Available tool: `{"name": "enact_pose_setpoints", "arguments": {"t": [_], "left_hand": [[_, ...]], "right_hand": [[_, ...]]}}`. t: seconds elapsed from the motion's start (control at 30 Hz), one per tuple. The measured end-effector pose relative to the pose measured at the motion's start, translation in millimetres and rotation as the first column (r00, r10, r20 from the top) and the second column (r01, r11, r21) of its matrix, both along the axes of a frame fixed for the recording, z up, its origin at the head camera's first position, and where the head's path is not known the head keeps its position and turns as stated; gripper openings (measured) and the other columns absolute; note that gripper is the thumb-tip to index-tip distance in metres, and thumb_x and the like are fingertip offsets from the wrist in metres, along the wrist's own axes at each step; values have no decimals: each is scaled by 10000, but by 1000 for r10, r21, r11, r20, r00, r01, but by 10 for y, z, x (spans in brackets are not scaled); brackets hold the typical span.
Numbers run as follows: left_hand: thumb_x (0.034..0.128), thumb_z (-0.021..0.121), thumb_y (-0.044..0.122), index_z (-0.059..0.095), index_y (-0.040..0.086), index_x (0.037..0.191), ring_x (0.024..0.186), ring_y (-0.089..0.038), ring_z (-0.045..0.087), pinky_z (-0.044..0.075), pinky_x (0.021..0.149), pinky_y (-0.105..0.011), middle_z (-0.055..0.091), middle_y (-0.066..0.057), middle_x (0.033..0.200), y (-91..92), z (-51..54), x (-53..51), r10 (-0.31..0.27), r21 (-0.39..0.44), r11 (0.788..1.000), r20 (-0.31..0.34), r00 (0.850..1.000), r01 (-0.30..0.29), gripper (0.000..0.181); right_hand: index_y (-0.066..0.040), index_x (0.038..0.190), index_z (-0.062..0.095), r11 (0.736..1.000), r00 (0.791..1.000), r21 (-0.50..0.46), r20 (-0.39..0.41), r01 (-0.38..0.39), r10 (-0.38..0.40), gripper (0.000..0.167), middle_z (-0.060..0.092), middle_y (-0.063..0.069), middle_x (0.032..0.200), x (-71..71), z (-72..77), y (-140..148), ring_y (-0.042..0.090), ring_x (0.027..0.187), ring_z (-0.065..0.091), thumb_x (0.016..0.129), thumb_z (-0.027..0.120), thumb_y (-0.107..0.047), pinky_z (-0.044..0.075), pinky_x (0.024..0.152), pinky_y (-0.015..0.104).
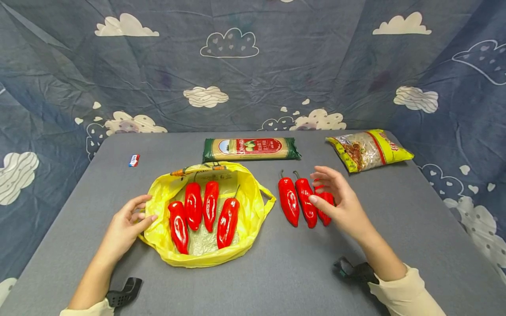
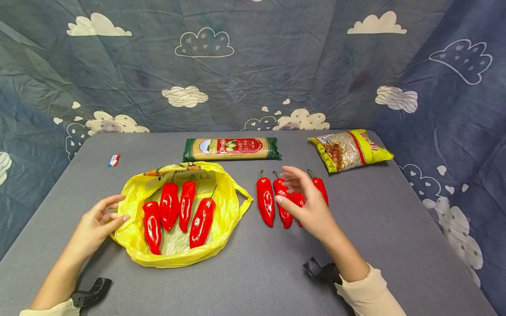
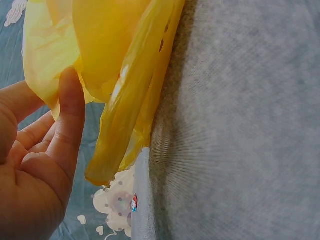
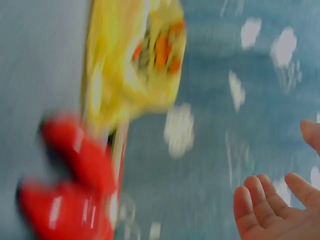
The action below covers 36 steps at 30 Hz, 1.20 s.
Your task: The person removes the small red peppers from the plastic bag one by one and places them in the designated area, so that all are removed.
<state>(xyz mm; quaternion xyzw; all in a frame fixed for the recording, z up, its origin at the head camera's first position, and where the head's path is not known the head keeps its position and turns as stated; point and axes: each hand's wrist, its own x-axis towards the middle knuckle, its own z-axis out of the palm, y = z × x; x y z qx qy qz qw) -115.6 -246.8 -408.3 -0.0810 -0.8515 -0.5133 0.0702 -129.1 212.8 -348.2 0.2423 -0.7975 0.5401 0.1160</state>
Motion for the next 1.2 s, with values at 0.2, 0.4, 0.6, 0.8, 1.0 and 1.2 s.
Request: {"name": "enact_pose_setpoints", "arguments": {"t": [0.2,0.4,0.6,0.8,1.0,1.2], "left_hand": [[815,640,7,441,-13,1244,758,-16,538,464,550,-188,494,-36,1025,-1,-7,-2,1,-7,1000,-6,1000,-1,473],[816,641,12,441,-9,1247,760,-13,536,462,554,-183,491,-64,1033,8,3,-5,6,-16,1000,-5,1000,-6,476],[818,639,14,436,-15,1250,762,-14,536,464,555,-185,487,-59,1035,9,3,4,4,-8,1000,0,1000,-4,478],[819,644,28,438,-2,1254,764,-16,537,466,550,-191,487,-85,1041,4,-6,2,3,-8,1000,10,1000,-3,482],[817,644,23,440,-2,1253,762,-16,531,461,543,-189,489,-90,1037,4,-5,2,7,-13,1000,6,1000,-6,483],[820,643,30,439,1,1256,769,-16,532,464,549,-191,487,-95,1044,4,-6,3,7,-12,1000,10,1000,-7,482]], "right_hand": [[19,1251,407,987,985,-15,64,-157,158,565,508,166,1127,71,50,-578,286,983,502,749,654,104,444,801,326],[67,1210,426,972,959,13,166,-234,228,516,530,182,1079,92,-54,-958,352,917,525,757,673,57,445,769,435],[26,1240,416,959,927,54,276,-278,253,521,527,201,1073,21,-286,-1128,339,907,535,792,675,-39,450,763,425],[-67,1310,370,948,892,95,378,-304,249,611,513,137,1068,-180,-667,-1186,222,888,537,808,686,-214,460,721,284],[-110,1328,354,945,891,167,411,-281,192,656,531,99,1039,-255,-710,-1268,156,783,528,792,697,-271,453,654,271],[-113,1324,374,937,906,240,400,-252,140,685,536,67,990,-310,-722,-1361,127,647,513,766,716,-316,438,585,261]]}}
